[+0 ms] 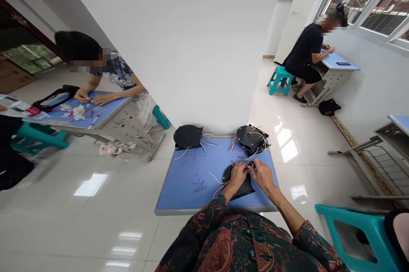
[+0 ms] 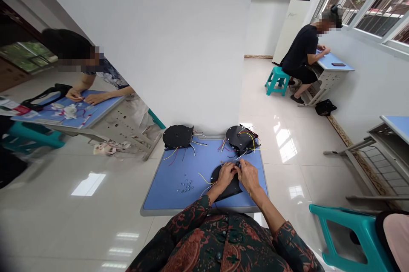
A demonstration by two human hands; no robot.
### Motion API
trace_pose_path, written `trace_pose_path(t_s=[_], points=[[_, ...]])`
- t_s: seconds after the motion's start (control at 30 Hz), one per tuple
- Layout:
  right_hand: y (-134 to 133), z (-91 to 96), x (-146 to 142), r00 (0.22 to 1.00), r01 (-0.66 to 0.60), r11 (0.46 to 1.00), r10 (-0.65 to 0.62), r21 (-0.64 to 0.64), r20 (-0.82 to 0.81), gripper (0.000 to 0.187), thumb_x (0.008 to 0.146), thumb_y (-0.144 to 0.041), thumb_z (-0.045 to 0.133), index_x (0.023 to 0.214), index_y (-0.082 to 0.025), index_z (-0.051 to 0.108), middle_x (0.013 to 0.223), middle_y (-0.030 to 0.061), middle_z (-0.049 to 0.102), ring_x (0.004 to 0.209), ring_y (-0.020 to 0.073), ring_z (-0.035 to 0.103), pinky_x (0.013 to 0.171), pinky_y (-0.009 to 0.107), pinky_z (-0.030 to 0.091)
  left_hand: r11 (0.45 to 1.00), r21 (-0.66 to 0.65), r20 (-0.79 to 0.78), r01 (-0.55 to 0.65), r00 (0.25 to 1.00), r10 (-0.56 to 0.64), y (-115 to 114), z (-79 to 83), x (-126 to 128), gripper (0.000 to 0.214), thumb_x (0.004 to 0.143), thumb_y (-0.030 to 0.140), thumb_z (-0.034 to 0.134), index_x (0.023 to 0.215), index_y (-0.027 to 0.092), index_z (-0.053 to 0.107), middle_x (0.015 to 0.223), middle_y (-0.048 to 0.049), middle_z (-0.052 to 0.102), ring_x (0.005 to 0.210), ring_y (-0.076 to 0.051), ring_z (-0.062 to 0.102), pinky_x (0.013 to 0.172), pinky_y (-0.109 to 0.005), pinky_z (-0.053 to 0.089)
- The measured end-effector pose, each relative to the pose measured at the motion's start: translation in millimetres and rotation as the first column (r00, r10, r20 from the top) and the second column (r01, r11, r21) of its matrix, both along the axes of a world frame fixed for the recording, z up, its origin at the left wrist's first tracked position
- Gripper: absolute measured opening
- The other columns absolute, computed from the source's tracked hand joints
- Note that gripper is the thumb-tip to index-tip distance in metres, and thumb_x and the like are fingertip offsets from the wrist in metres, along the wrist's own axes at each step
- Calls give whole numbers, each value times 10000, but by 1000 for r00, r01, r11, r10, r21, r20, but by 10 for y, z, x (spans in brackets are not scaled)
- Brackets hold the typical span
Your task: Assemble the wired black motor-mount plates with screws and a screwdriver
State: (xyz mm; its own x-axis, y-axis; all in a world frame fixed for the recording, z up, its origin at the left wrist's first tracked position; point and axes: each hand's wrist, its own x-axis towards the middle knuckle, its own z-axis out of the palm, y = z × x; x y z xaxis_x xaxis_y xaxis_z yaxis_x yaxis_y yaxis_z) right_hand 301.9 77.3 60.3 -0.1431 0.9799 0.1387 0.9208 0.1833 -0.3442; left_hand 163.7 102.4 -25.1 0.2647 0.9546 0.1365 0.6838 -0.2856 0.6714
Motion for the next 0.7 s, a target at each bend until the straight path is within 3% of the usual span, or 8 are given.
trace_pose_path(t_s=[0.2,0.37,0.47,0.6,0.7], points=[[-17,-64,4,991,-88,995,93,50,-99,124,934,-170,526,1008,-225,609,904,40,680,778,192,632,658,279,408,1000,-3,-29,8,1000,-8,-23,-9,-5,59,890,123,653,865,168,682,897,-72,722,892,-225,648,895,-376,484],[-13,-130,21,979,-46,998,54,44,-196,157,946,-207,519,1072,-226,611,927,33,688,709,175,626,650,283,427,999,14,-45,48,998,-47,-45,-34,-9,124,856,139,693,976,167,695,965,-78,727,944,-240,635,897,-386,490],[-14,-182,-8,976,-18,998,31,62,-217,155,974,-278,512,1080,-220,609,930,39,688,673,168,616,645,284,434,998,20,-58,62,996,-61,-54,-58,3,64,887,149,653,924,160,703,941,-85,719,916,-236,620,891,-381,479],[-23,-234,-33,975,-11,995,33,101,-220,185,990,-365,521,1045,-219,622,919,51,671,692,176,614,652,283,443,997,18,-72,71,995,-69,-53,-74,10,170,950,160,571,852,163,710,911,-89,711,876,-223,601,864,-365,466],[-26,-251,-4,963,-27,994,53,101,-265,144,978,-320,524,997,-213,618,890,57,656,698,186,603,661,291,456,996,13,-72,90,993,-88,-45,-66,0,224,971,158,545,829,165,717,907,-92,715,883,-223,601,858,-359,462]])
